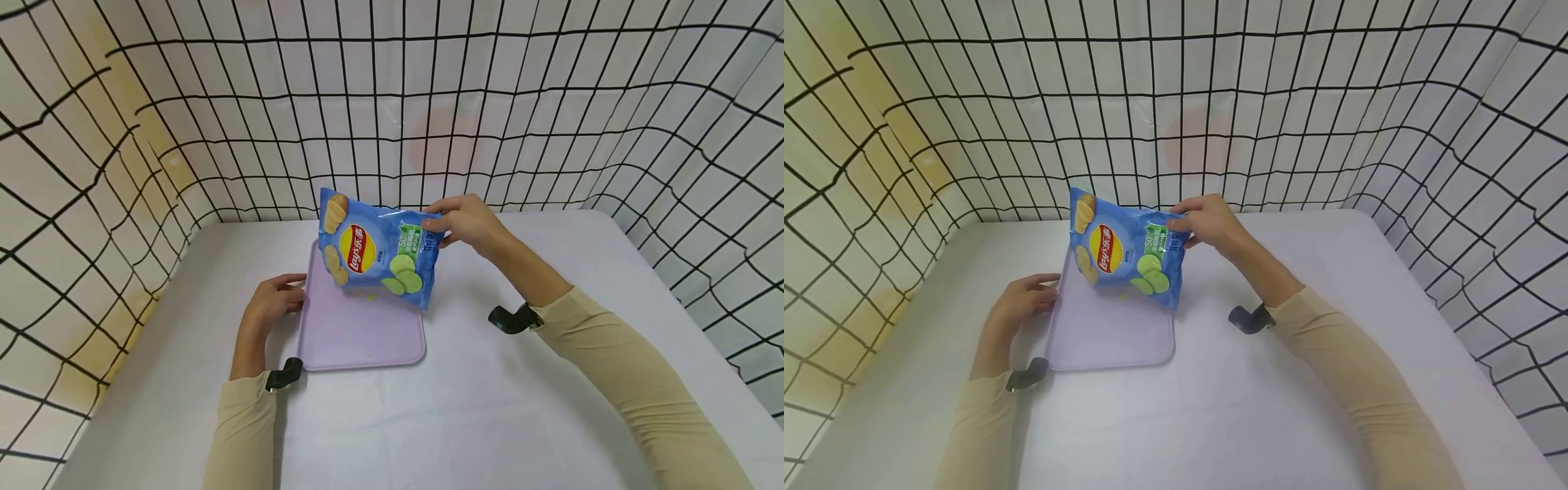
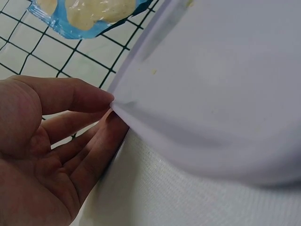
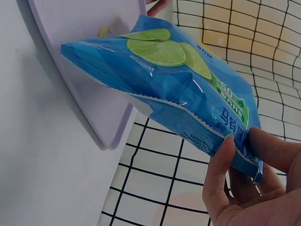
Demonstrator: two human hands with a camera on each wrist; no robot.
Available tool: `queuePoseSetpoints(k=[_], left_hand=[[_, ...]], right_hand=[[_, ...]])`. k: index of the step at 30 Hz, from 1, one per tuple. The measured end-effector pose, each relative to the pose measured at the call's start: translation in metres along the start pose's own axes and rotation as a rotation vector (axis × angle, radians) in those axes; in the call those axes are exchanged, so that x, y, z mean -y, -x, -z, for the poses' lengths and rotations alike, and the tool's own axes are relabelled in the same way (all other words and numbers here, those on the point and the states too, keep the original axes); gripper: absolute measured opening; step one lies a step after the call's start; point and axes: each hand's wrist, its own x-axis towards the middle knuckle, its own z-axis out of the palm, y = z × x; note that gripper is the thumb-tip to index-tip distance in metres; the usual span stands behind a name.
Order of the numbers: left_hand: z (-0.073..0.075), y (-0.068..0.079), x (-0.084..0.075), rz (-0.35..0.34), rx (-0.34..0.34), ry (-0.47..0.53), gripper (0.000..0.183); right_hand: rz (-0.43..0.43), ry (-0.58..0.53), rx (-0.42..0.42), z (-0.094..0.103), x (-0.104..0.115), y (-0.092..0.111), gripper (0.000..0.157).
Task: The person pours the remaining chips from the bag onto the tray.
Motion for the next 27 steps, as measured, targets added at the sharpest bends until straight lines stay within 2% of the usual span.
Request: queuePoseSetpoints(k=[13,27], left_hand=[[-0.002,0.000,-0.001,0.038,-0.006,0.014,0.050],[-0.001,-0.004,0.001,0.035,-0.003,0.008,0.050]], right_hand=[[0.009,0.044,0.022,-0.005,0.007,-0.006,0.034],[0.040,0.068,0.021,-0.007,0.016,-0.009,0.036]])
